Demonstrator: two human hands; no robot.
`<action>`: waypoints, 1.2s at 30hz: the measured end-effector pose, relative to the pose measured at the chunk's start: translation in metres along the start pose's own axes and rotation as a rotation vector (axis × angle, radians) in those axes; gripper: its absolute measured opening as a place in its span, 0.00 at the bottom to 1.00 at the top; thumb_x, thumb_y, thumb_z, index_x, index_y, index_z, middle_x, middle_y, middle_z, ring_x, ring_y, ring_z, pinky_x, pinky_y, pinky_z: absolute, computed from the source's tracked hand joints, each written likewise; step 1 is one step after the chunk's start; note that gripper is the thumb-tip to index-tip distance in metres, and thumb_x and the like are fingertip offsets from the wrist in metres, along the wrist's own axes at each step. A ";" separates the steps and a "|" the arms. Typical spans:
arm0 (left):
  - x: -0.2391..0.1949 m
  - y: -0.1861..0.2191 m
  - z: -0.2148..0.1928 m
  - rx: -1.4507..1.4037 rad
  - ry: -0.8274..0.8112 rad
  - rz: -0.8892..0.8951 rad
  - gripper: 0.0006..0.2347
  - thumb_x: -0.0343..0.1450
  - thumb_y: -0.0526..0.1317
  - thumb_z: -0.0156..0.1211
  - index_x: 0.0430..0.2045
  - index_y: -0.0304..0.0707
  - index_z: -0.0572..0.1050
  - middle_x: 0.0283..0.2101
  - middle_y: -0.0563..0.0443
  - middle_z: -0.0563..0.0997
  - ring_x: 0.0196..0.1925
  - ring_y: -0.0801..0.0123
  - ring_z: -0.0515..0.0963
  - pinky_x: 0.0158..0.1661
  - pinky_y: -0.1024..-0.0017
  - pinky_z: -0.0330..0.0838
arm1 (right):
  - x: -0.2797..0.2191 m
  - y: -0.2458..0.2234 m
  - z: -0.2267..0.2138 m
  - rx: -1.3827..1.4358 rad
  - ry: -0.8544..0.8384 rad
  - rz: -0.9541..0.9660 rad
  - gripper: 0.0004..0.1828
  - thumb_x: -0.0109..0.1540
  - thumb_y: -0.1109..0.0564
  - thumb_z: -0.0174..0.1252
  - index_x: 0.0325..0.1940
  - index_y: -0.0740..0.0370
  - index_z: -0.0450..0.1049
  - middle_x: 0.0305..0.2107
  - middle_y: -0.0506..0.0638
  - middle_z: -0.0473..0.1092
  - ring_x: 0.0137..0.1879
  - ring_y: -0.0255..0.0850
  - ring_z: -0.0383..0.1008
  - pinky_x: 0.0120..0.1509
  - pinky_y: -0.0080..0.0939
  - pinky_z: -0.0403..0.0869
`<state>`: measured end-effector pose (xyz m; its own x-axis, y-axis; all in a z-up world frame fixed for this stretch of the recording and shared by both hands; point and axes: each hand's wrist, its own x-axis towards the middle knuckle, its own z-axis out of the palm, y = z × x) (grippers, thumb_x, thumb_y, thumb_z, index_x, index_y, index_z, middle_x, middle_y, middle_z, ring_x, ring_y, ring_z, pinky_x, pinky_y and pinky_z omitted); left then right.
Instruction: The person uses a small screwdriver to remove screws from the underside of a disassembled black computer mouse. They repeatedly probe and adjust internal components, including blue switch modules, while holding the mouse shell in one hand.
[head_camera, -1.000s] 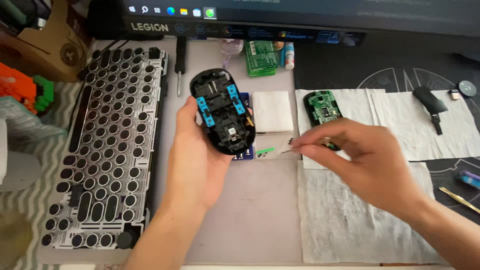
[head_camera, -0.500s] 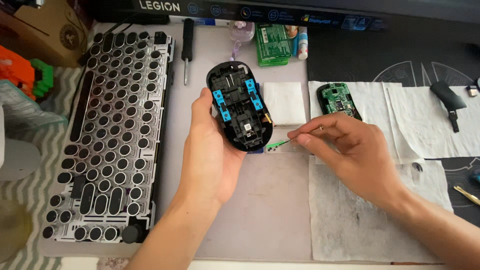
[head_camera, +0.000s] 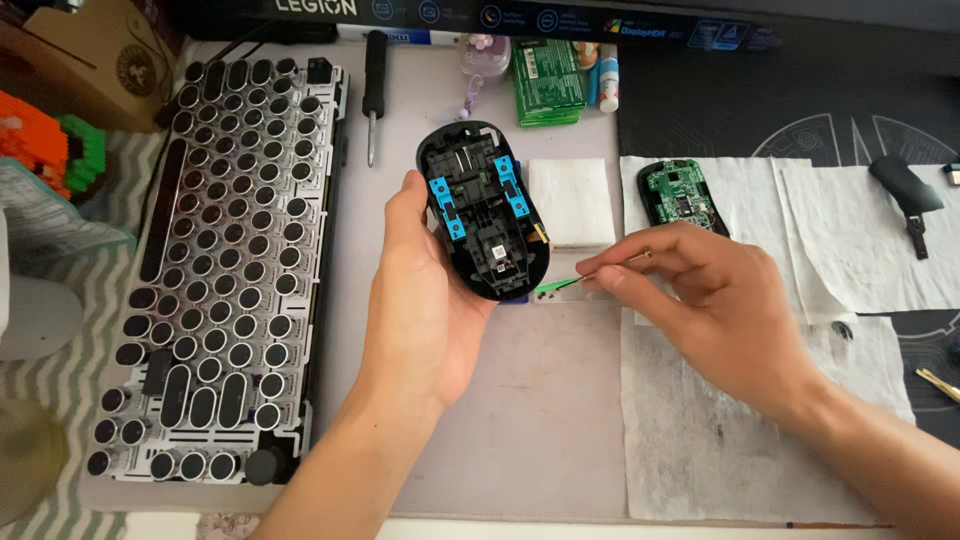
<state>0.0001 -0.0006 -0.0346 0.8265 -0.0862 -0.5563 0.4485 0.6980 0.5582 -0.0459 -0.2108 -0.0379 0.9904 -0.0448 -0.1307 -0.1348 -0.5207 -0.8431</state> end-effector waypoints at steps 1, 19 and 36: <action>0.003 -0.002 -0.002 -0.009 -0.019 0.000 0.27 0.84 0.56 0.41 0.62 0.34 0.81 0.52 0.40 0.87 0.44 0.54 0.84 0.47 0.60 0.78 | -0.001 -0.003 -0.001 -0.032 0.022 0.024 0.08 0.68 0.53 0.71 0.49 0.56 0.88 0.43 0.44 0.94 0.50 0.30 0.96 0.47 0.28 0.81; -0.025 -0.033 0.018 0.277 -0.092 -0.045 0.38 0.59 0.24 0.73 0.69 0.41 0.71 0.47 0.34 0.87 0.43 0.48 0.88 0.55 0.45 0.90 | -0.044 -0.010 -0.044 0.122 0.226 -0.154 0.07 0.68 0.69 0.65 0.50 0.75 0.78 0.43 0.67 0.88 0.46 0.52 0.96 0.57 0.45 0.94; -0.026 -0.035 0.013 0.320 -0.125 -0.020 0.37 0.57 0.24 0.77 0.65 0.41 0.74 0.50 0.39 0.89 0.51 0.57 0.88 0.58 0.57 0.84 | -0.046 -0.007 -0.041 0.156 0.219 -0.181 0.05 0.68 0.70 0.65 0.48 0.74 0.78 0.42 0.67 0.88 0.47 0.50 0.96 0.57 0.43 0.93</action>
<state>-0.0328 -0.0322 -0.0316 0.8431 -0.1974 -0.5003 0.5323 0.4386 0.7241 -0.0892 -0.2396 -0.0046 0.9793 -0.1550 0.1301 0.0581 -0.4004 -0.9145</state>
